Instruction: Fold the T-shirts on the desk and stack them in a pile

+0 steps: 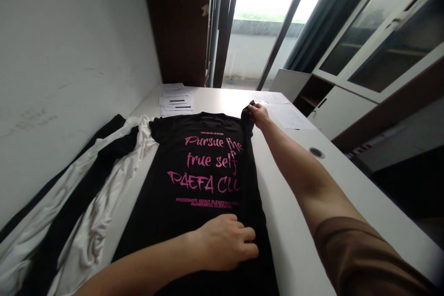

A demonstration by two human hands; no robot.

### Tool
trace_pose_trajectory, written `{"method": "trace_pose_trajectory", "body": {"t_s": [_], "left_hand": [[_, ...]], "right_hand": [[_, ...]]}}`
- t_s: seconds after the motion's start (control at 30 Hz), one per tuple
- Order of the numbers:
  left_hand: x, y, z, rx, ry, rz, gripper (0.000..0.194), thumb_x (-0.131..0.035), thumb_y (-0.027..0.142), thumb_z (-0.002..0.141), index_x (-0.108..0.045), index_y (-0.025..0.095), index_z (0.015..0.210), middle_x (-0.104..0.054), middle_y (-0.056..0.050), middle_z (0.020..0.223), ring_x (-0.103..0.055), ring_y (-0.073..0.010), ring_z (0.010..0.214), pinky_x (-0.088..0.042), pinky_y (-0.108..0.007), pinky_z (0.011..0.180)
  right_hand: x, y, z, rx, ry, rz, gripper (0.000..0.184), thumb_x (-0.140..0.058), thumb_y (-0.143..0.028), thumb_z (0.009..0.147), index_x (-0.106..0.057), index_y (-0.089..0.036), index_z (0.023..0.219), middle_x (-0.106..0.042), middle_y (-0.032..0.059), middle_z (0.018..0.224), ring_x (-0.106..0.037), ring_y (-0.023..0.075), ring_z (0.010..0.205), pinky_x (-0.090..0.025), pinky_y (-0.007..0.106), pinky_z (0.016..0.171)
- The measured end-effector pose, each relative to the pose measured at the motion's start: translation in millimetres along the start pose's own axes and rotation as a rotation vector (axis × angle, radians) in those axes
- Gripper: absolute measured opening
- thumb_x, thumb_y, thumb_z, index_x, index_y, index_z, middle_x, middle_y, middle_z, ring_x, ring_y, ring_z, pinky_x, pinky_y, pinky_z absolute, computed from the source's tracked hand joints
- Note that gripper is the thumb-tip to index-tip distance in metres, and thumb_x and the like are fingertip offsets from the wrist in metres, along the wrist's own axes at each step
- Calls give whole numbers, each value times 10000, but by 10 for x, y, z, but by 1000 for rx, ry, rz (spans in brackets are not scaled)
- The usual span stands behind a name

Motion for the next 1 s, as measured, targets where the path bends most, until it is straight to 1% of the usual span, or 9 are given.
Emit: {"method": "trace_pose_trajectory", "body": {"t_s": [0.13,0.27,0.33,0.47,0.6,0.7,0.8,1.0], "left_hand": [[121,-1,-103,13,-16,-13,102,-648,263,911,-590,205,972,-633,0,926,-572,-165,799,-399,-351,674],[251,-10,-121,-16,19,1,191,-718,300,848,-608,196,965,-646,-37,1013,-563,-229,1001,-412,-378,787],[265,-29,-124,-20,23,-31,234,-743,318,819,-616,196,972,-649,-35,1023,-561,-233,1015,-420,-379,801],[186,-83,-154,-8,-58,-125,238,-758,313,795,-642,209,974,-671,1,919,-591,-201,888,-435,-366,714],[128,-119,-194,-48,-133,-211,225,-753,270,800,-691,241,1015,-710,10,924,-636,-205,866,-459,-363,691],[77,-154,-215,-53,-188,-251,182,-725,271,819,-720,253,1000,-726,0,901,-665,-223,835,-460,-360,637],[-10,-193,-233,-47,-228,-270,174,-723,279,818,-737,252,989,-739,-8,892,-684,-233,804,-462,-354,593],[-183,-247,-264,-30,-289,-329,200,-725,335,821,-752,260,1005,-755,-25,935,-714,-247,833,-498,-331,591]], "right_hand": [[-283,-16,-52,2,-26,8,325,-758,-298,845,-445,-217,820,-481,-66,581,-512,97,513,-432,185,471],[-567,-2,-76,26,-64,28,340,-766,-305,820,-438,-219,817,-492,-67,611,-538,97,542,-452,185,489],[-704,20,-81,43,-82,40,336,-759,-306,814,-433,-222,809,-492,-70,625,-540,97,544,-466,194,501],[-958,124,-99,62,-124,69,361,-771,-336,779,-427,-230,810,-478,-81,645,-542,97,557,-508,225,552],[-1201,285,-169,57,-176,53,416,-810,-395,712,-439,-233,811,-483,-78,666,-535,104,577,-513,245,565],[-1379,386,-253,62,-199,55,418,-807,-414,675,-449,-229,791,-448,-82,653,-498,98,567,-480,240,551],[-1538,440,-341,107,-202,39,387,-788,-413,650,-471,-219,759,-435,-79,647,-461,90,585,-427,219,547],[-1756,560,-519,114,-201,-22,388,-766,-466,633,-488,-217,737,-396,-79,605,-379,94,581,-319,218,522]]}}
Point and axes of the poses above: each hand's wrist, its own z-axis towards the middle knuckle, its own x-axis out of the back of the hand, y = z × x, the point moved 4 cm from there along z, towards the middle knuckle
